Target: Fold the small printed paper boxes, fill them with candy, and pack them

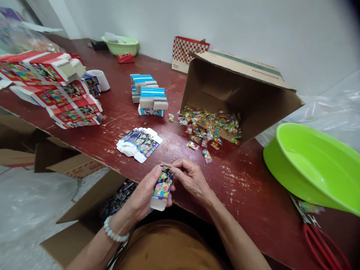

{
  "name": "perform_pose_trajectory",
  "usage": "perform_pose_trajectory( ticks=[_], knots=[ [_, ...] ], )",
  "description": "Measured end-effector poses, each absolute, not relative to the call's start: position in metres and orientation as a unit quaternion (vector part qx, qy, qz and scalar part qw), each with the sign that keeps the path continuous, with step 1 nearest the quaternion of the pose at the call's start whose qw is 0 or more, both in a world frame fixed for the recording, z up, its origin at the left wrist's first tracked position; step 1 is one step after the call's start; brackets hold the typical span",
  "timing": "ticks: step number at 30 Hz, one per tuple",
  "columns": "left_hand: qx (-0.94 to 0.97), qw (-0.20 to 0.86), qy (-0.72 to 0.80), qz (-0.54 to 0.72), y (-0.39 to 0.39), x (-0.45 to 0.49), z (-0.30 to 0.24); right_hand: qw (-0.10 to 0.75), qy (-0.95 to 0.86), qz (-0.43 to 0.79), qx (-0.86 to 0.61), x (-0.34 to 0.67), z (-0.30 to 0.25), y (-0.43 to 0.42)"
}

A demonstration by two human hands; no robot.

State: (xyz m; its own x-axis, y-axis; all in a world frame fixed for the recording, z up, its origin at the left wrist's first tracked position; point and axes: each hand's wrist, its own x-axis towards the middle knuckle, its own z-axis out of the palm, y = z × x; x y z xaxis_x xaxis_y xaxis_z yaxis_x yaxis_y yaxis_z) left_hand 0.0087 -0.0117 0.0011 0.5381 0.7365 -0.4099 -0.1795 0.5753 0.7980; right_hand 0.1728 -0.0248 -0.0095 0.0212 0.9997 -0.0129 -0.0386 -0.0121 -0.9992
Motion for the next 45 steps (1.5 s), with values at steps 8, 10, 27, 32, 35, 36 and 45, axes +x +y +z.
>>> perform_pose_trajectory(
  ticks=[8,10,27,32,35,36,45],
  knots=[
    [0.414,0.757,0.409,0.296,-0.005,0.011,-0.003,0.486,-0.443,0.584,-0.476,0.175,0.001,-0.011],
    [0.431,0.753,0.405,0.289,-0.003,0.010,-0.002,0.491,-0.447,0.568,-0.486,0.175,0.002,-0.008],
    [0.479,0.724,0.404,0.288,0.003,0.005,-0.002,0.481,-0.489,0.496,-0.533,0.180,0.000,-0.015],
    [0.453,0.728,0.430,0.282,-0.002,0.011,-0.007,0.432,-0.603,0.457,-0.491,0.185,0.002,-0.021],
    [0.443,0.728,0.434,0.292,-0.005,0.020,-0.010,0.419,-0.676,0.359,-0.489,0.184,0.002,-0.021],
    [0.435,0.734,0.429,0.298,-0.006,0.022,-0.010,0.413,-0.686,0.338,-0.494,0.184,0.001,-0.020],
    [0.343,0.767,0.420,0.342,0.015,0.016,-0.010,0.302,-0.481,0.077,-0.819,0.271,-0.035,-0.005]
  ],
)
